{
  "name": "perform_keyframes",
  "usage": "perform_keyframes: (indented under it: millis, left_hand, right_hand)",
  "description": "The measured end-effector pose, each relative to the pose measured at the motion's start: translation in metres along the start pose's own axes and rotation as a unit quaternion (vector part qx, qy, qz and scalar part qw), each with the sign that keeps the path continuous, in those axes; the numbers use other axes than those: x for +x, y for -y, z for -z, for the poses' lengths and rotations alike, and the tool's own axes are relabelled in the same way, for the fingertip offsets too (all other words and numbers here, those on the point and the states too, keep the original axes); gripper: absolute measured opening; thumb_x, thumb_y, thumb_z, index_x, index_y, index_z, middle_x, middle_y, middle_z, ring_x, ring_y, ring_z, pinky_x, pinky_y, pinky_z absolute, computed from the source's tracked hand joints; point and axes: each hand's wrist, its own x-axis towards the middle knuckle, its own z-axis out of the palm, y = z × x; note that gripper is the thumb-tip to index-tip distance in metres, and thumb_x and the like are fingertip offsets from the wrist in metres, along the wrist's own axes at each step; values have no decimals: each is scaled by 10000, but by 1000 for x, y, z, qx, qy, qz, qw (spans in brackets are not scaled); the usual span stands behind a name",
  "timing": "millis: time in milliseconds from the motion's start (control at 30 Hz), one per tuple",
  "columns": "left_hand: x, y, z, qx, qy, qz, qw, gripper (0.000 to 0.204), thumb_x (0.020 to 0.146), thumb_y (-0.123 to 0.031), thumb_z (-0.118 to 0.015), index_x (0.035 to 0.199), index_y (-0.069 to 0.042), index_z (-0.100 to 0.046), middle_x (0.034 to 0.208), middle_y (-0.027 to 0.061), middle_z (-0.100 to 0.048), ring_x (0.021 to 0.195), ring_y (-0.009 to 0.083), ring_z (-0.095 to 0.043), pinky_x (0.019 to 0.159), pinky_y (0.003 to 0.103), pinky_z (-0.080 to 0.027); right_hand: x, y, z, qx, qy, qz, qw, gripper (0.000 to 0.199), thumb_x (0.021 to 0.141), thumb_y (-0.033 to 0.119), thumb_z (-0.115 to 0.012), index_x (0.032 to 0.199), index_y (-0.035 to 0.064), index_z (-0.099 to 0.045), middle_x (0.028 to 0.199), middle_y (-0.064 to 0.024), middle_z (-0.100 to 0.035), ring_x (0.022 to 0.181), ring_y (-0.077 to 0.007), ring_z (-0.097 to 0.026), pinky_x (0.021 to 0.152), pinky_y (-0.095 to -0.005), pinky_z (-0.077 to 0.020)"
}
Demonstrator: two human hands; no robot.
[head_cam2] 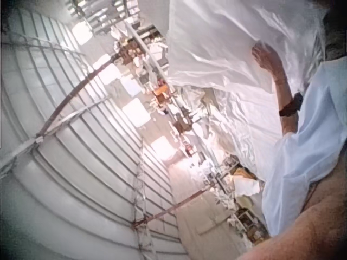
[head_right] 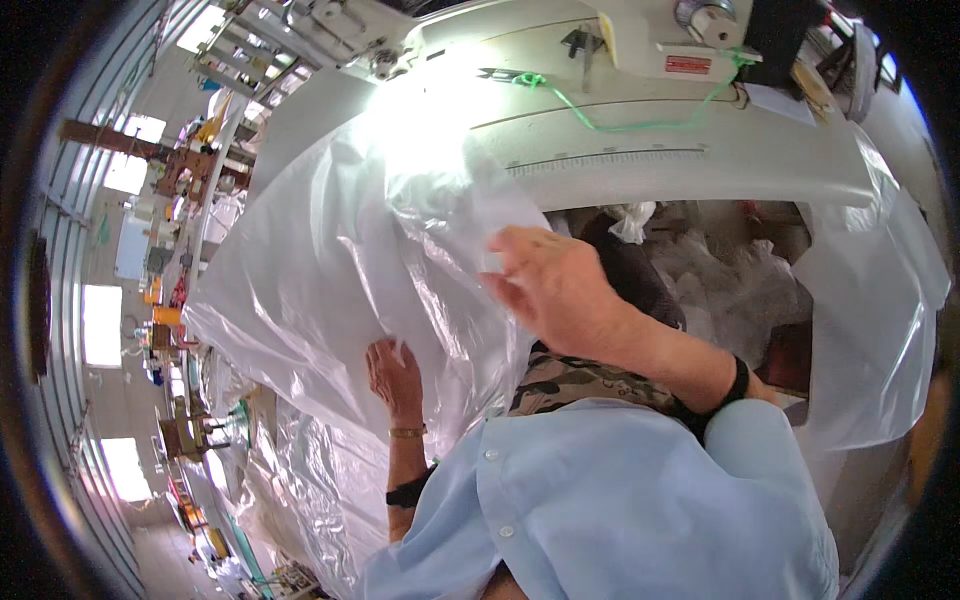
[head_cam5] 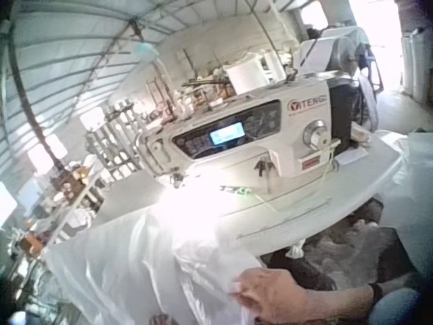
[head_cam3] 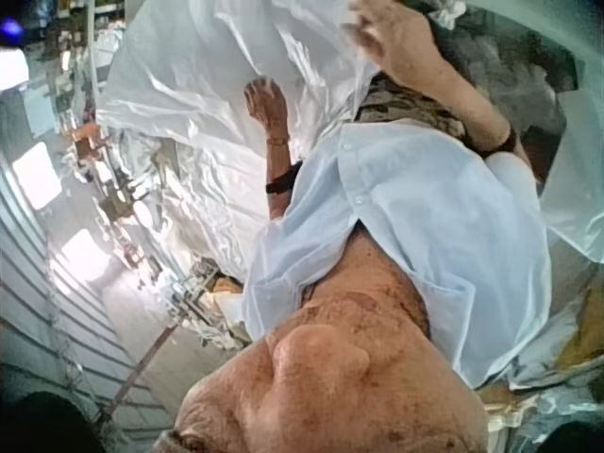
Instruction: Sewing white fabric using an industrial sewing machine.
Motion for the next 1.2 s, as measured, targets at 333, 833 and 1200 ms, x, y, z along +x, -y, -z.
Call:
perform_keyframes:
  millis: [333, 833, 1200]
  left_hand:
    - [53, 117, 126, -289, -46, 97, 951, 156, 950, -139, -629, 860, -23, -575, 774, -38, -501, 723, 74, -427, 657, 236, -397]
    - [138, 20, 293, -391, -10, 162, 906, 334, 955, -306, -631, 1094, -4, -604, 977, 36, -645, 848, 98, -590, 784, 246, -478]
    - [102, 64, 257, -395, 47, 106, 911, 236, 946, -175, -638, 757, -52, -566, 715, -69, -461, 672, 44, -407, 626, 218, -370]
  right_hand:
    - [25, -87, -115, -379, 195, 256, 868, 239, 891, 260, -616, 1009, 56, -654, 1058, -78, -639, 1237, -275, -497, 1117, -433, -318]
    - [147, 17, -121, 643, 176, -192, 720, 457, 957, 403, -600, 1148, -12, -605, 1018, -87, -700, 900, -189, -683, 843, -352, -551]
    - [105, 7, -139, 654, 136, -175, 723, 479, 938, 397, -619, 1099, -33, -484, 977, -95, -541, 859, -165, -581, 844, -349, -525]
